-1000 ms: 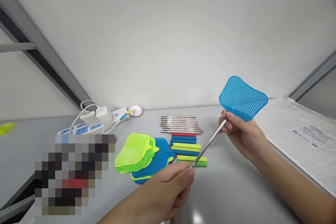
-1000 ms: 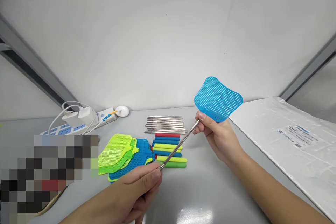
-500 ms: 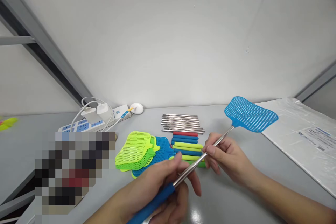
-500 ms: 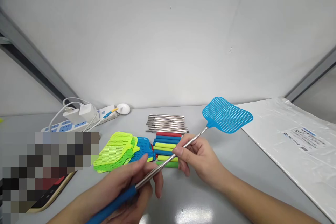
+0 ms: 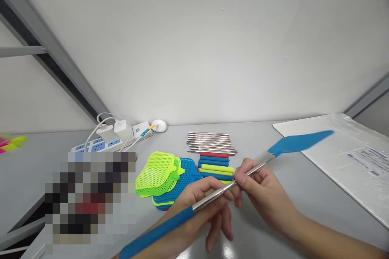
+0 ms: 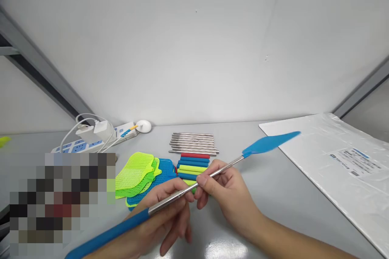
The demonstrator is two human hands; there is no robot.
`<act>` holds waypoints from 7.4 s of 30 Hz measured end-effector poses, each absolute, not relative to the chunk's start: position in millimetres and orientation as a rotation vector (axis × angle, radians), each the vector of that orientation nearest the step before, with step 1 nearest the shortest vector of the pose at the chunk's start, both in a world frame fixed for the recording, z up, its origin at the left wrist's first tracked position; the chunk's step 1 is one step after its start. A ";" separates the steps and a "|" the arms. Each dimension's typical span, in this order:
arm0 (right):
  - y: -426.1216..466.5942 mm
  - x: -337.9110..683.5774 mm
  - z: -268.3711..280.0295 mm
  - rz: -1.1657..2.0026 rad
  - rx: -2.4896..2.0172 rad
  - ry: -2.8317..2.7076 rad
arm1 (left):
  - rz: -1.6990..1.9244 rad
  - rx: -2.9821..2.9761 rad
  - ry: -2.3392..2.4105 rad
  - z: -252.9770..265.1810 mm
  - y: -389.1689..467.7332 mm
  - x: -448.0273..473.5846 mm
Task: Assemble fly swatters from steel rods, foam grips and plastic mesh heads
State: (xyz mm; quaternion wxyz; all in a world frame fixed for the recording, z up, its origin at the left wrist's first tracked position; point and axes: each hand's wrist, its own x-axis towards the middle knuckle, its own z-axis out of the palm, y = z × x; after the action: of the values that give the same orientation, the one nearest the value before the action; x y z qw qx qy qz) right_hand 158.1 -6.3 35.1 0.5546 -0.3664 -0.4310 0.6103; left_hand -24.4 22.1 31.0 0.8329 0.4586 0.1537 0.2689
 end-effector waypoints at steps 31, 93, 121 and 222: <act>27.8 198.8 45.4 1.345 -0.927 -1.084 | 0.887 1.253 0.890 63.0 56.0 -50.8; 63.7 239.0 39.3 1.189 -0.957 -0.674 | 1.428 0.749 0.785 66.0 73.9 -62.3; 36.0 194.8 22.0 1.395 -0.956 -0.968 | 1.417 0.750 0.773 62.1 66.5 -52.1; 26.4 212.0 36.4 1.179 -1.013 -1.189 | 1.285 0.670 0.772 62.4 42.7 -38.1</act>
State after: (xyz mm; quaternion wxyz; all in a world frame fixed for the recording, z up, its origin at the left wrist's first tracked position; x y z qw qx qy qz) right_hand 212.0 26.4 36.4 0.5581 -0.4294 -0.5042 0.4998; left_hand -38.1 42.7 62.4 0.6815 0.2984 0.3439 0.5729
